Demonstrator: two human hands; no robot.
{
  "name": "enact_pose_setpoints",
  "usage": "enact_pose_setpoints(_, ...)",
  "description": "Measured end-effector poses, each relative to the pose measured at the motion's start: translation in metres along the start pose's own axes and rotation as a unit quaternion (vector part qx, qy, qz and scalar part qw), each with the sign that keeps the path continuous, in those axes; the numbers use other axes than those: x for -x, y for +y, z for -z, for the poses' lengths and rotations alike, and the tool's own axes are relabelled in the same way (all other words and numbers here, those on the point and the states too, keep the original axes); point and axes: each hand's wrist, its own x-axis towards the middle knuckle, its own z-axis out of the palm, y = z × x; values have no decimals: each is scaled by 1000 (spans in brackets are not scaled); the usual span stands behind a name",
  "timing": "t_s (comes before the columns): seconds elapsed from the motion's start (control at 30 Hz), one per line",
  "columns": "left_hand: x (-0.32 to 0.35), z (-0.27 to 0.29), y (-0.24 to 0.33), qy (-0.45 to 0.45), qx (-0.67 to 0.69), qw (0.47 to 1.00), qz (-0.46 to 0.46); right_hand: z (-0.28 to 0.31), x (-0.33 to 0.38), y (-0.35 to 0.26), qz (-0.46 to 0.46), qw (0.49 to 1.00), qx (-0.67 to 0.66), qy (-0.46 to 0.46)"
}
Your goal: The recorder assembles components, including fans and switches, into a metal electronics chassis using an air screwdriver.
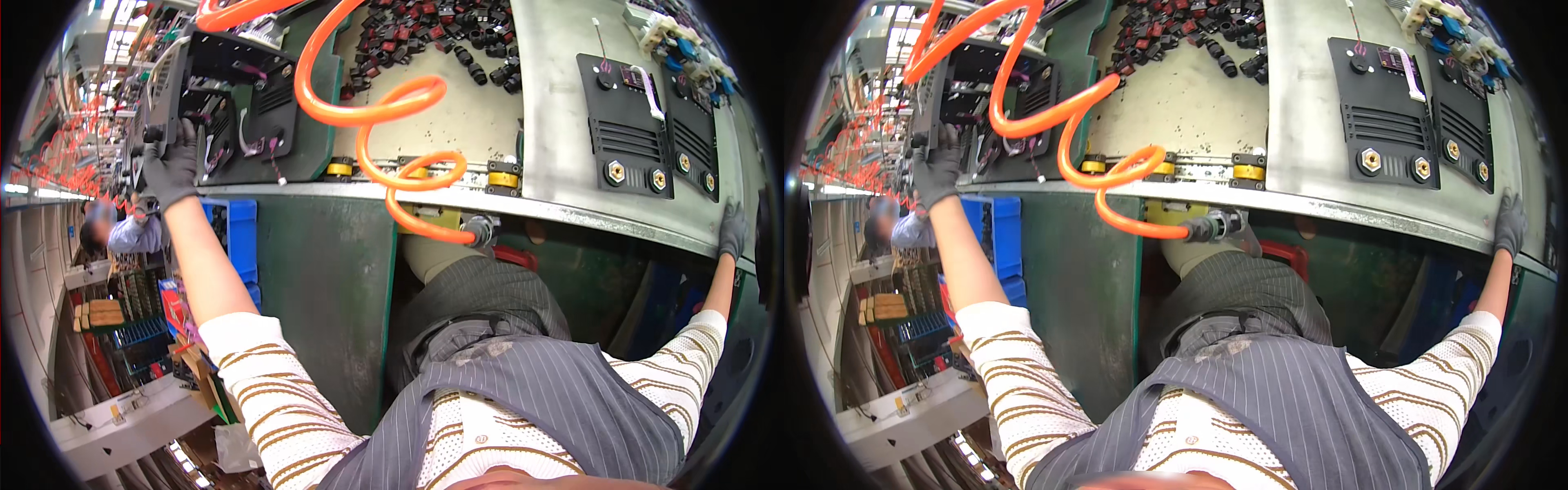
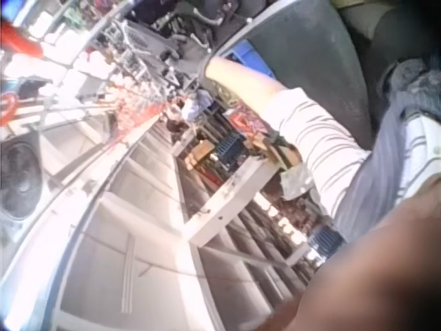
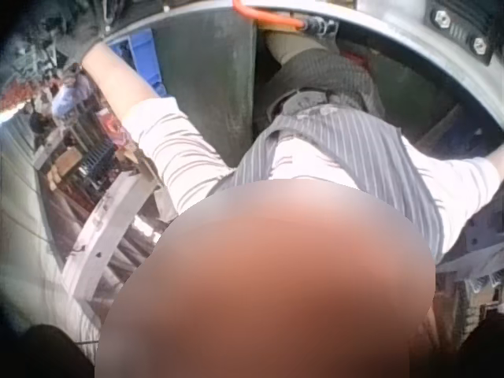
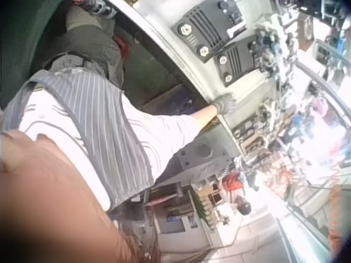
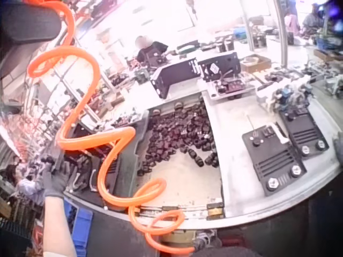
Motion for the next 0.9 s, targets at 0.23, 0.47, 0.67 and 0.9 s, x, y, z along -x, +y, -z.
enact_pose_setpoints(0.23, 39, 23, -86, -58, 40, 998, 1, -1, 9, 16, -15, 1000, 2, 21)
enact_pose_setpoints(0.47, 14, -40, -282, -168, -745, 613, -203, -16, 4, 33, 9, 999, -13, 29)
enact_pose_setpoints(0.67, -21, -41, -354, -118, -863, 470, -146, -22, 10, 36, 60, 996, -5, 61)
enact_pose_setpoints(0.9, -2, -66, -369, -154, -922, 351, -55, -9, 14, 42, 41, 995, -70, 50)
